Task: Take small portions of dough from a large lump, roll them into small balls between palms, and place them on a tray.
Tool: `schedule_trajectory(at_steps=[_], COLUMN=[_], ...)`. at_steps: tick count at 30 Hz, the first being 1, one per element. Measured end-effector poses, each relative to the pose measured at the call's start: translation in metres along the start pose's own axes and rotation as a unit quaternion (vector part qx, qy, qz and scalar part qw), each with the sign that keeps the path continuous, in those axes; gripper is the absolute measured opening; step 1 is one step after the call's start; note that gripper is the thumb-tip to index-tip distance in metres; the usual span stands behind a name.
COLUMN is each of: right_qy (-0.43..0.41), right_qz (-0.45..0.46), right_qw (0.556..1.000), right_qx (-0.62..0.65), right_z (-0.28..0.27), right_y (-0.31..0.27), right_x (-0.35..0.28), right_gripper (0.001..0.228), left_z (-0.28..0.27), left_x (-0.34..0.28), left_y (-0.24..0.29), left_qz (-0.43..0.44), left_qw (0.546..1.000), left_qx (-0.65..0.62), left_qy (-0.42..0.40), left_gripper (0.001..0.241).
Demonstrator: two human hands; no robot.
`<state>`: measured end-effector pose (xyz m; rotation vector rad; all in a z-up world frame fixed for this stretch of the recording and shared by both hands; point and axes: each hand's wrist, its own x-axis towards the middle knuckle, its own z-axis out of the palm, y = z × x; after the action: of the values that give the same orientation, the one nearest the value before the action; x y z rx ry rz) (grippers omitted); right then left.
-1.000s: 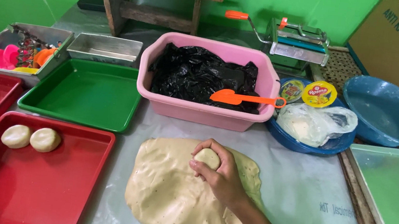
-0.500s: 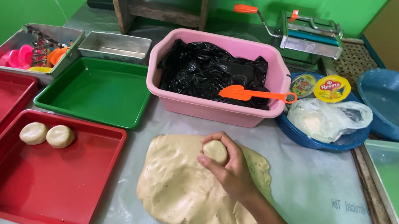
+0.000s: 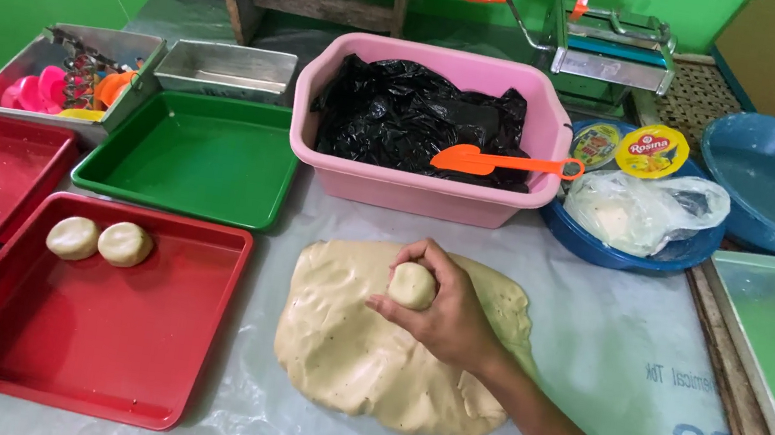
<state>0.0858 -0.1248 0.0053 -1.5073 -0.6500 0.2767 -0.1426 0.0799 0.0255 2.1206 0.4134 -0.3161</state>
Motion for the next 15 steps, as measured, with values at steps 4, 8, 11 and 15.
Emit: schedule_trajectory(at_steps=[4, 8, 11, 15], right_qy=[-0.003, 0.039, 0.103, 0.124], right_qz=[-0.029, -0.044, -0.073, -0.143], right_qw=[0.997, 0.993, 0.989, 0.977], right_qx=[-0.078, -0.104, -0.074, -0.094], right_z=[0.002, 0.006, 0.008, 0.015], right_y=[-0.012, -0.024, -0.017, -0.024], right_x=[-0.003, -0.007, -0.011, -0.015], right_gripper=[0.035, 0.028, 0.027, 0.025], left_z=[-0.004, -0.002, 0.024, 0.059], left_x=[0.007, 0.068, 0.11, 0.143], left_y=[0.028, 0.11, 0.116, 0.1], left_qz=[-0.004, 0.025, 0.04, 0.065], left_qw=[1.0, 0.979, 0.931, 0.896], left_qx=[0.003, -0.199, -0.359, -0.438], left_qy=[-0.011, 0.029, 0.047, -0.044], left_gripper=[0.026, 0.032, 0.061, 0.073])
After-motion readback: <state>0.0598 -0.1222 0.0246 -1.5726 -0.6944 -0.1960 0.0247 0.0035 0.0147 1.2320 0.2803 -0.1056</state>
